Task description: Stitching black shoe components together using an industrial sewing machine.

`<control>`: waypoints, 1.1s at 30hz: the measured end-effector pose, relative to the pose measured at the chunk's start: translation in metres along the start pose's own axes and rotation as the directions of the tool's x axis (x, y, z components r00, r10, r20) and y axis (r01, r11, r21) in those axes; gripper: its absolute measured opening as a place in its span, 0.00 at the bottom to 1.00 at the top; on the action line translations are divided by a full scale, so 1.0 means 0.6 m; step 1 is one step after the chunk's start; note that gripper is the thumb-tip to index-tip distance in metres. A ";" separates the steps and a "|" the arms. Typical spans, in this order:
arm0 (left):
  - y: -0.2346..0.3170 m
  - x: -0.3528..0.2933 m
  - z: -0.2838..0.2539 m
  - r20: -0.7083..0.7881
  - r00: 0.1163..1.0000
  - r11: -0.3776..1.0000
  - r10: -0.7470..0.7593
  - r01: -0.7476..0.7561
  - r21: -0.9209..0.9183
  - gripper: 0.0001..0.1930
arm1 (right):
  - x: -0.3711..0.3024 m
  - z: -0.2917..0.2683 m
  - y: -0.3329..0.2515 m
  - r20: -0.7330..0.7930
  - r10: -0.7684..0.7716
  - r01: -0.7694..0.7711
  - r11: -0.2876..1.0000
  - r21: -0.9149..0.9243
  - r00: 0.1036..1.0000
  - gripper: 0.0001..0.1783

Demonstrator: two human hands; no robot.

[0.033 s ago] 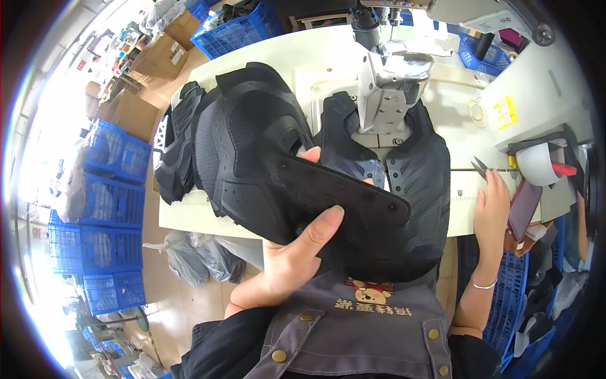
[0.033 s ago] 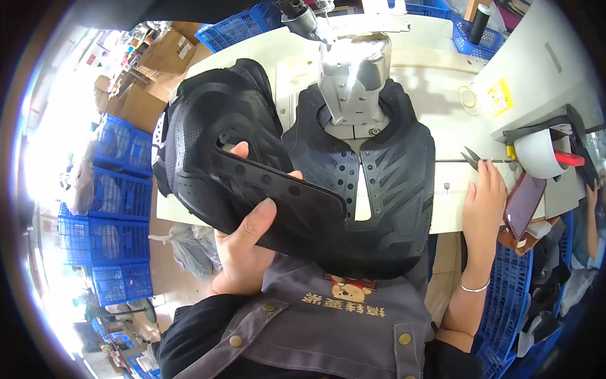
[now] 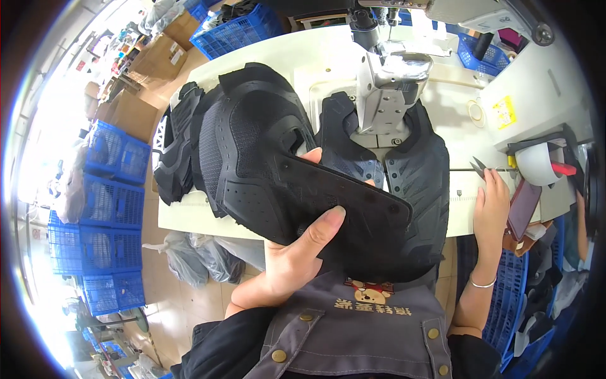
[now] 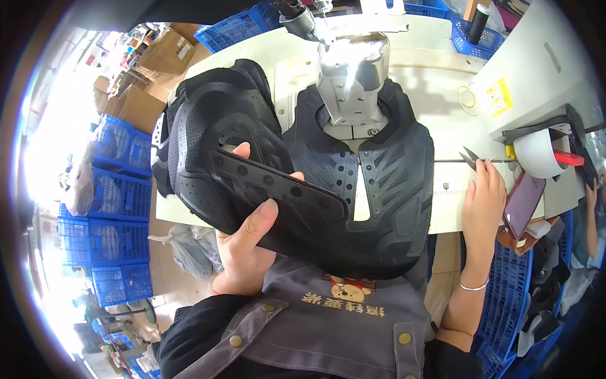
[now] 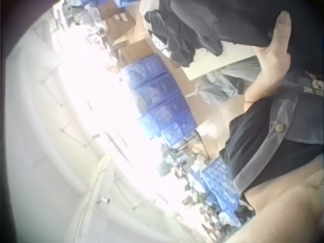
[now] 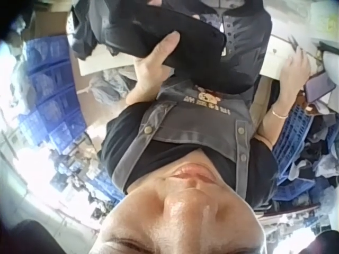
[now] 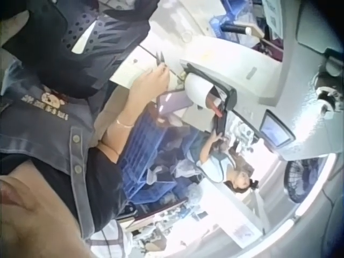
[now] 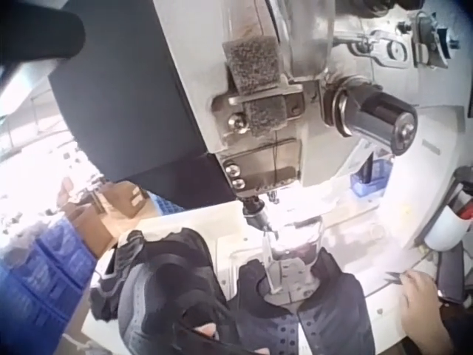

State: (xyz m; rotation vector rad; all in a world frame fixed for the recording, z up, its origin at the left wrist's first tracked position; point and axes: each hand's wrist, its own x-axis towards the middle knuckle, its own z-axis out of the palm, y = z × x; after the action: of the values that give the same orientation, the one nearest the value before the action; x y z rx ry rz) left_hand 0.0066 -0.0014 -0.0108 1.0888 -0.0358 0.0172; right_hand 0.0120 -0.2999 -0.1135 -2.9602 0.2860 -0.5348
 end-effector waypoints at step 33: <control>-0.058 0.072 -0.046 0.335 0.941 0.705 -0.040 -0.211 0.677 0.19 | 0.194 -0.044 -0.033 -0.368 0.043 -0.032 0.999 0.035 0.929 0.18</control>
State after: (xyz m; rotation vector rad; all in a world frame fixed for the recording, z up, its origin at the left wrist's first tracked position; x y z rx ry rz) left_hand 0.0513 0.0066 -0.0527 1.8662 -0.4159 -0.0729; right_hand 0.1130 -0.3065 -0.0473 -2.8010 0.3638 -1.0819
